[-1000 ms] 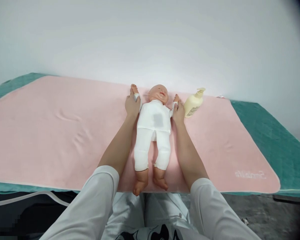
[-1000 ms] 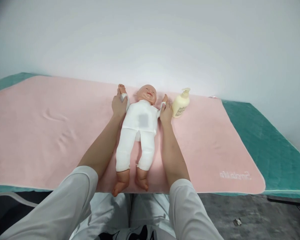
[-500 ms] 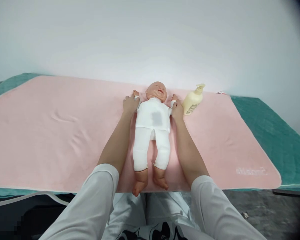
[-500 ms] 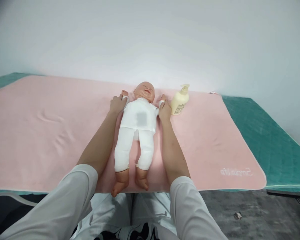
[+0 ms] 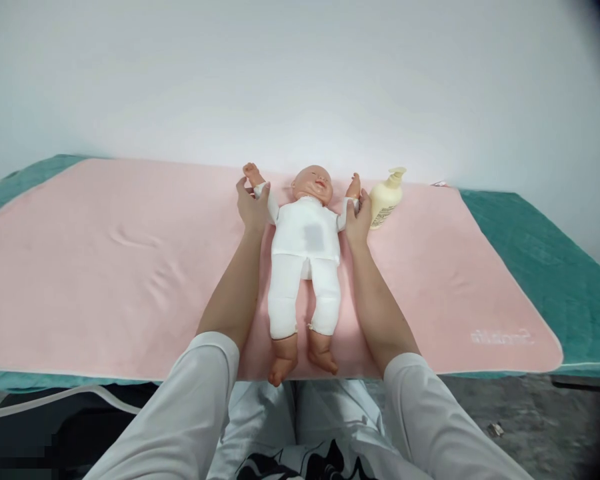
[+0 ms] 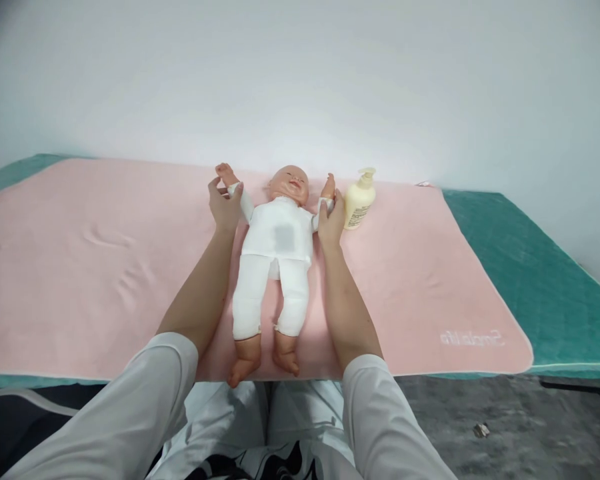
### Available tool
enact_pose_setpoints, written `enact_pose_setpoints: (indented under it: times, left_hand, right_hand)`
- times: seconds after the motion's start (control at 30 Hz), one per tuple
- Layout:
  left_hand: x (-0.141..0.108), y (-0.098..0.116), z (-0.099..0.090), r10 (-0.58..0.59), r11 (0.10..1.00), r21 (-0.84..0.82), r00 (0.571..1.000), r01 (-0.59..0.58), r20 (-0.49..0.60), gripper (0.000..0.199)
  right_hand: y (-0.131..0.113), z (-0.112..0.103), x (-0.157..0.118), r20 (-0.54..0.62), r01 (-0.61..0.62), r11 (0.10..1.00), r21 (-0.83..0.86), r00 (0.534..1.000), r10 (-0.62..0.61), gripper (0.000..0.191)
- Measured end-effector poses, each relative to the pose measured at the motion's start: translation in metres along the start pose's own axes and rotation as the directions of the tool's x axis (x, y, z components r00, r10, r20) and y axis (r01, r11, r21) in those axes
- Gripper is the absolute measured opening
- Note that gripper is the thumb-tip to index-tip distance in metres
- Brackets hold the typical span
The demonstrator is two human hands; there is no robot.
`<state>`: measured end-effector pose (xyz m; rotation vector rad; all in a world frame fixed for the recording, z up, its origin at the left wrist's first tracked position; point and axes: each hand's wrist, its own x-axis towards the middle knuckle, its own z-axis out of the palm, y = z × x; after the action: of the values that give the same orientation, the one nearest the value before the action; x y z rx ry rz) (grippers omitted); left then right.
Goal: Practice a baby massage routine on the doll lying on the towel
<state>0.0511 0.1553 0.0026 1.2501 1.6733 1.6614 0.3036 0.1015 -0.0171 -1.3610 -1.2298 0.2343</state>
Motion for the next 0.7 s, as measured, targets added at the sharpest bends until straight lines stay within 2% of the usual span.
enact_pose_setpoints:
  times: [0.13, 0.33, 0.47, 0.57, 0.7]
  left_hand:
    - [-0.01, 0.008, -0.017, 0.024, 0.998, -0.049, 0.994, -0.029, -0.103, 0.06]
    - [-0.037, 0.005, -0.043, 0.061, 0.992, -0.1, 0.986, -0.077, -0.157, 0.048]
    - [-0.06, 0.004, -0.062, 0.058, 0.996, -0.055, 0.986, -0.067, -0.159, 0.045]
    - [-0.076, 0.004, -0.075, 0.065, 0.998, -0.013, 0.985, -0.067, -0.159, 0.052]
    - [-0.091, -0.001, -0.085, -0.004, 0.999, 0.032, 0.989, 0.009, -0.145, 0.058]
  right_hand:
    - [-0.01, -0.009, -0.008, -0.076, 0.022, 0.999, 0.039, 0.997, -0.019, 0.062]
    - [-0.025, -0.027, -0.024, -0.17, 0.039, 0.994, 0.102, 0.985, -0.022, 0.06]
    - [-0.028, -0.041, -0.047, -0.197, -0.03, 0.999, 0.039, 0.98, 0.037, 0.056]
    - [-0.031, -0.051, -0.069, -0.212, -0.098, 0.994, 0.052, 0.971, 0.107, 0.054]
    - [-0.031, -0.064, -0.094, -0.209, -0.223, 0.972, 0.069, 0.95, 0.232, 0.056]
